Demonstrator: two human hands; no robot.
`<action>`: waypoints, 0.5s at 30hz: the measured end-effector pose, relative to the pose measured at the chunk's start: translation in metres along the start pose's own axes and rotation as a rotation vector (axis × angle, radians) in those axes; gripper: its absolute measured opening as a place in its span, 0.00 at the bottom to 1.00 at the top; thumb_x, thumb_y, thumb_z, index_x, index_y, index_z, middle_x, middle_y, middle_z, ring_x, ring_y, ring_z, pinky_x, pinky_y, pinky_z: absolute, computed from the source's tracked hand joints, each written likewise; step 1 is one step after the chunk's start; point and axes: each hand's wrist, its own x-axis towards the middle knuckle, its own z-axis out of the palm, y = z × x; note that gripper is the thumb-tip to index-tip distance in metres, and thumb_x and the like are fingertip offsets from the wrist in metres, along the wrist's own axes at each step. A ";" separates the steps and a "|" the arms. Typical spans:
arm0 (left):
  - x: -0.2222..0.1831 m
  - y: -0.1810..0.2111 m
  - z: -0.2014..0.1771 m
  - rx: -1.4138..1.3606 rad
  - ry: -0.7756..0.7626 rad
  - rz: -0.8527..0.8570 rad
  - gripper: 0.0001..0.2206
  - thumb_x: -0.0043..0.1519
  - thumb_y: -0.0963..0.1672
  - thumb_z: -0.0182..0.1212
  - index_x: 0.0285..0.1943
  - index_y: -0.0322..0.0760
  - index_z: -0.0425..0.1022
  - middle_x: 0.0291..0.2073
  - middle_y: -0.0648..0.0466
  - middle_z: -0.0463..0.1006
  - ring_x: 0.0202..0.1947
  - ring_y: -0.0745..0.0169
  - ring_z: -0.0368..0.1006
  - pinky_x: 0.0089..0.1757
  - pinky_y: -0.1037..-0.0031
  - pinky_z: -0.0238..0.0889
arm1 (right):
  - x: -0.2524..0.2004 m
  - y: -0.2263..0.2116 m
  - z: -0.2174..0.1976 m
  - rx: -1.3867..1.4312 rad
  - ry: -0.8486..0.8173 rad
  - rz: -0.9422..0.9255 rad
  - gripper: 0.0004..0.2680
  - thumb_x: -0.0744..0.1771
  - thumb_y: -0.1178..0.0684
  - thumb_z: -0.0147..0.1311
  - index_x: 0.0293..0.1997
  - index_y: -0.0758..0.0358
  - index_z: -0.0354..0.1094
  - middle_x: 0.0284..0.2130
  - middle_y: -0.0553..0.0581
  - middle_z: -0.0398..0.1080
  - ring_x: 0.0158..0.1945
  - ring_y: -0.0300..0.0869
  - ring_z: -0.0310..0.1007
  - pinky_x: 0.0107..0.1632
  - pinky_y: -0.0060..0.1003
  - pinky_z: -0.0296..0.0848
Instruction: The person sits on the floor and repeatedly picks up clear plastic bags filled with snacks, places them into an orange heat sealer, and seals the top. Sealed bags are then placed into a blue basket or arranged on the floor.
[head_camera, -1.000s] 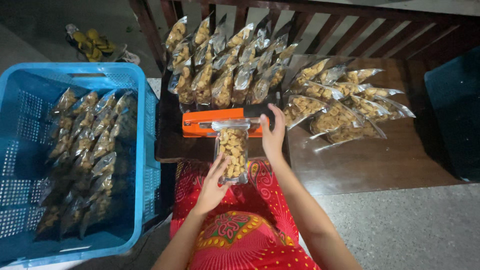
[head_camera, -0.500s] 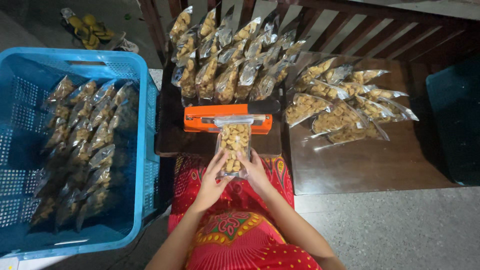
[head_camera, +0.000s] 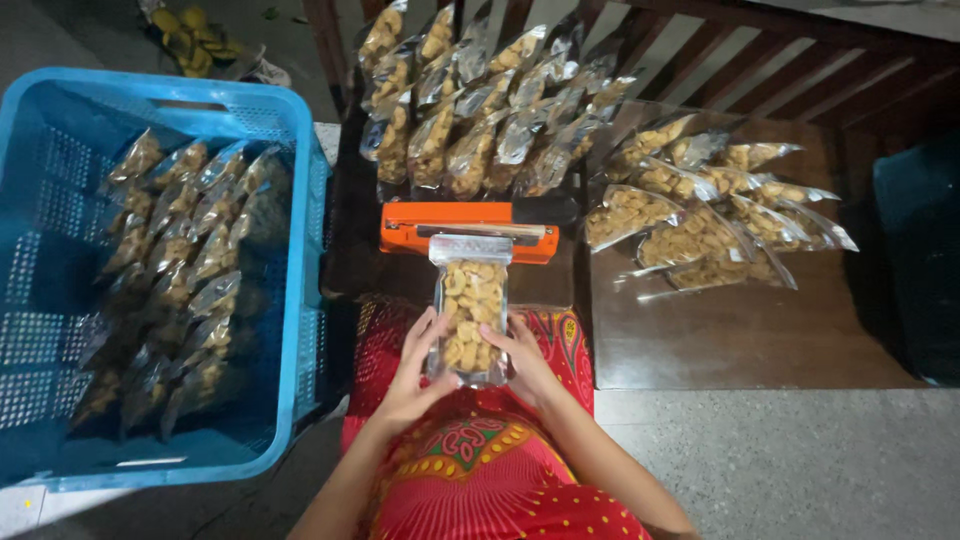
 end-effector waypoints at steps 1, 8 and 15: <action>0.001 -0.007 0.004 -0.103 0.081 -0.043 0.36 0.61 0.41 0.64 0.79 0.38 0.50 0.78 0.45 0.46 0.75 0.52 0.48 0.64 0.64 0.52 | -0.005 -0.003 0.002 0.021 -0.032 0.030 0.26 0.63 0.55 0.61 0.68 0.64 0.54 0.55 0.62 0.71 0.54 0.48 0.76 0.54 0.45 0.77; -0.003 -0.007 -0.019 -0.525 0.253 -0.266 0.30 0.67 0.41 0.59 0.78 0.32 0.52 0.68 0.43 0.68 0.67 0.59 0.65 0.63 0.69 0.59 | -0.014 0.000 0.028 -0.261 -0.216 -0.100 0.28 0.62 0.62 0.63 0.70 0.65 0.53 0.58 0.59 0.67 0.60 0.45 0.69 0.61 0.41 0.70; -0.002 0.068 -0.071 -0.342 0.535 -0.146 0.29 0.56 0.37 0.70 0.66 0.30 0.63 0.55 0.50 0.77 0.54 0.64 0.75 0.53 0.71 0.70 | 0.010 -0.027 0.092 -0.557 -0.531 -0.245 0.29 0.64 0.57 0.64 0.73 0.65 0.53 0.59 0.58 0.66 0.59 0.45 0.67 0.59 0.42 0.70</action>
